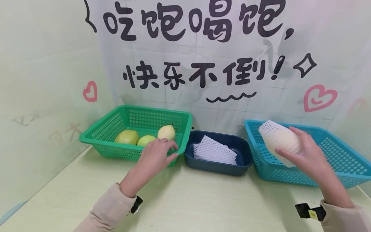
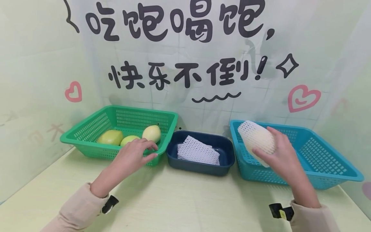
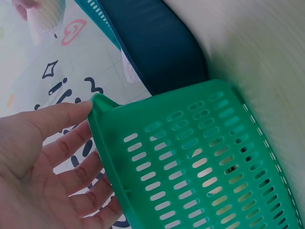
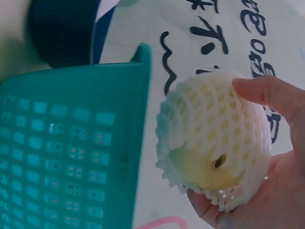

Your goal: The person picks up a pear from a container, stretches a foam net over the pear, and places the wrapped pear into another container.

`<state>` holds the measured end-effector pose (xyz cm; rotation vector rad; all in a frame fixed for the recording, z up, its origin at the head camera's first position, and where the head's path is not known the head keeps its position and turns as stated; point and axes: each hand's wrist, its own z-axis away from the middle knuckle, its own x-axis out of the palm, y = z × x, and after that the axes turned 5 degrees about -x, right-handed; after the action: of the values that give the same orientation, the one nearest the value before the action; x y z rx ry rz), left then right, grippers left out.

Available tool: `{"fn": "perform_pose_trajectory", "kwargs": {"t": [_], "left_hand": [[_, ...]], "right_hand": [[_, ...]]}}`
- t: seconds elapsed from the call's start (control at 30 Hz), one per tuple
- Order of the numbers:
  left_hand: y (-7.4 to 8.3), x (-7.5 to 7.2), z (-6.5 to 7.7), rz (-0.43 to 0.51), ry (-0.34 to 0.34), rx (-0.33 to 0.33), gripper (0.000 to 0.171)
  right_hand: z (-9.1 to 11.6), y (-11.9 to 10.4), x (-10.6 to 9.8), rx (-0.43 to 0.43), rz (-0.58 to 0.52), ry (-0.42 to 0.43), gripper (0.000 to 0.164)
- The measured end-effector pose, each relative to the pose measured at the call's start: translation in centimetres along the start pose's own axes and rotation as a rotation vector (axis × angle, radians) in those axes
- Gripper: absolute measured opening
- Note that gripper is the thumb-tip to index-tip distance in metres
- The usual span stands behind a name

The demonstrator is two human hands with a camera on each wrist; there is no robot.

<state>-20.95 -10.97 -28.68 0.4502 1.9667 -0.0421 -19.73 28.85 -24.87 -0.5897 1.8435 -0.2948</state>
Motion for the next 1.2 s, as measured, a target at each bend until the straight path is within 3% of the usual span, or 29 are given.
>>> {"fn": "perform_pose_trajectory", "kwargs": {"t": [0.2,0.33,0.57,0.97,1.2], "left_hand": [[0.0,0.0,0.1,-0.001,0.006,0.0,0.015],[-0.1,-0.1,0.1,-0.002,0.005,-0.002,0.015],[-0.2,-0.1,0.2,0.001,0.005,-0.004,0.015],[-0.1,-0.1,0.0,-0.003,0.015,0.015,0.014],[0.0,-0.1,0.0,0.003,0.004,0.023,0.013]], "right_hand": [[-0.6,1.4,1.2,-0.022,0.0,0.102,0.079],[-1.0,2.5,2.2,-0.034,-0.002,0.115,0.076],[-1.3,3.4,3.6,-0.017,0.028,0.084,0.074],[-1.2,4.3,4.1,0.046,0.074,0.049,0.075],[-1.2,4.8,3.6,0.096,0.092,-0.086,0.082]]}}
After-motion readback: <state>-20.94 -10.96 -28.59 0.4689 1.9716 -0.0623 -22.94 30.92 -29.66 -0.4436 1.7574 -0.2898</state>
